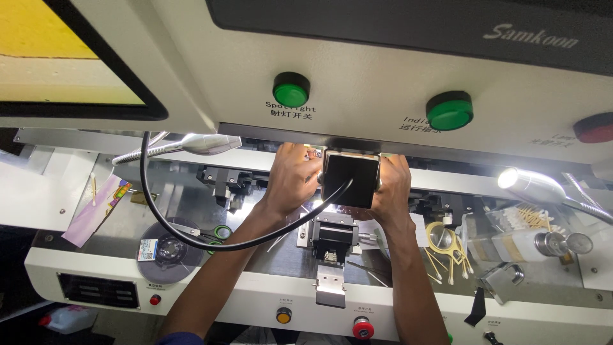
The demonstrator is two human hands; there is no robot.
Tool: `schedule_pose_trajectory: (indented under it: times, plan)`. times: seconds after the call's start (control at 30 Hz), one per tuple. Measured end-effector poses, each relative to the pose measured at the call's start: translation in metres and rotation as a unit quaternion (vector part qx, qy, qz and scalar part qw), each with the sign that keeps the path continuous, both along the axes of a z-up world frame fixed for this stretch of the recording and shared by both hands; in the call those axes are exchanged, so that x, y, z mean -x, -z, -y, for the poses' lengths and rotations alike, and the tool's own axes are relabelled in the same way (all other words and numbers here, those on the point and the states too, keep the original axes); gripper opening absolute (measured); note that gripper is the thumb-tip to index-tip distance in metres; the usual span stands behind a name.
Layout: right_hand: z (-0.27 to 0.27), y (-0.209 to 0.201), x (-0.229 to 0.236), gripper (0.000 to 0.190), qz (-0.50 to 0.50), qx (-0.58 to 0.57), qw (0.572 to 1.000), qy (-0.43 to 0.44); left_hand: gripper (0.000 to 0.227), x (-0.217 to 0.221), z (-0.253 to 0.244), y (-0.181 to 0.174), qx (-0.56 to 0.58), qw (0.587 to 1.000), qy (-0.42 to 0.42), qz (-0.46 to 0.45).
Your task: Repairing an electronic component by aligning it in a bonding machine and operating controls
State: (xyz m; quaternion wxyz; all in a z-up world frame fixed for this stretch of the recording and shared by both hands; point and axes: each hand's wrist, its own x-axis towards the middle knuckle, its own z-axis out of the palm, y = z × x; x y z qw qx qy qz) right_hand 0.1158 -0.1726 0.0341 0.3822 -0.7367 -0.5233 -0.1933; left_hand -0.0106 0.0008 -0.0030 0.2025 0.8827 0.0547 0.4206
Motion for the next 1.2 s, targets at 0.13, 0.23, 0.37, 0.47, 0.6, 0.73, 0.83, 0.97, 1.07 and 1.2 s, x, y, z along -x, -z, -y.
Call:
schedule_pose_trajectory:
  times: [0.13,0.23,0.37,0.47,0.6,0.73,0.83,0.97,1.07,1.2]
  plan:
    - [-0.002,-0.012,0.006,0.05,-0.015,-0.03,0.999,-0.025,0.013,0.003,0.002,-0.011,-0.027,1.0,0.008,0.0]
    - [0.001,-0.005,0.003,0.049,-0.003,-0.022,1.0,-0.019,0.014,0.005,0.002,-0.013,-0.062,0.997,0.011,-0.036]
    - [0.002,-0.025,0.014,0.046,-0.021,-0.024,0.999,-0.022,0.018,0.004,0.002,-0.01,-0.081,0.995,0.003,-0.063]
    - [0.003,-0.016,0.009,0.047,-0.026,-0.03,0.999,-0.024,0.02,0.004,0.003,-0.008,-0.094,0.993,0.0,-0.077]
    - [0.001,-0.016,0.01,0.05,-0.016,-0.038,0.999,-0.026,0.023,0.007,0.004,-0.012,-0.115,0.989,-0.008,-0.092]
    - [0.001,-0.003,0.002,0.053,-0.015,-0.046,0.999,-0.021,0.022,0.009,0.006,-0.02,-0.12,0.986,-0.009,-0.118]
    - [0.002,0.004,-0.003,0.053,-0.006,-0.058,0.998,-0.024,0.019,0.01,0.007,-0.026,-0.121,0.981,-0.009,-0.152]
    - [0.005,-0.014,0.005,0.058,0.007,-0.049,0.998,-0.04,0.016,0.011,0.007,-0.025,-0.128,0.975,-0.003,-0.182]
    - [0.006,-0.022,0.009,0.057,0.005,-0.049,0.998,-0.041,0.015,0.011,0.006,-0.023,-0.13,0.974,-0.002,-0.185]
    - [0.008,0.005,-0.01,0.059,-0.005,-0.068,0.997,-0.045,0.018,0.012,0.007,-0.025,-0.128,0.975,-0.002,-0.183]
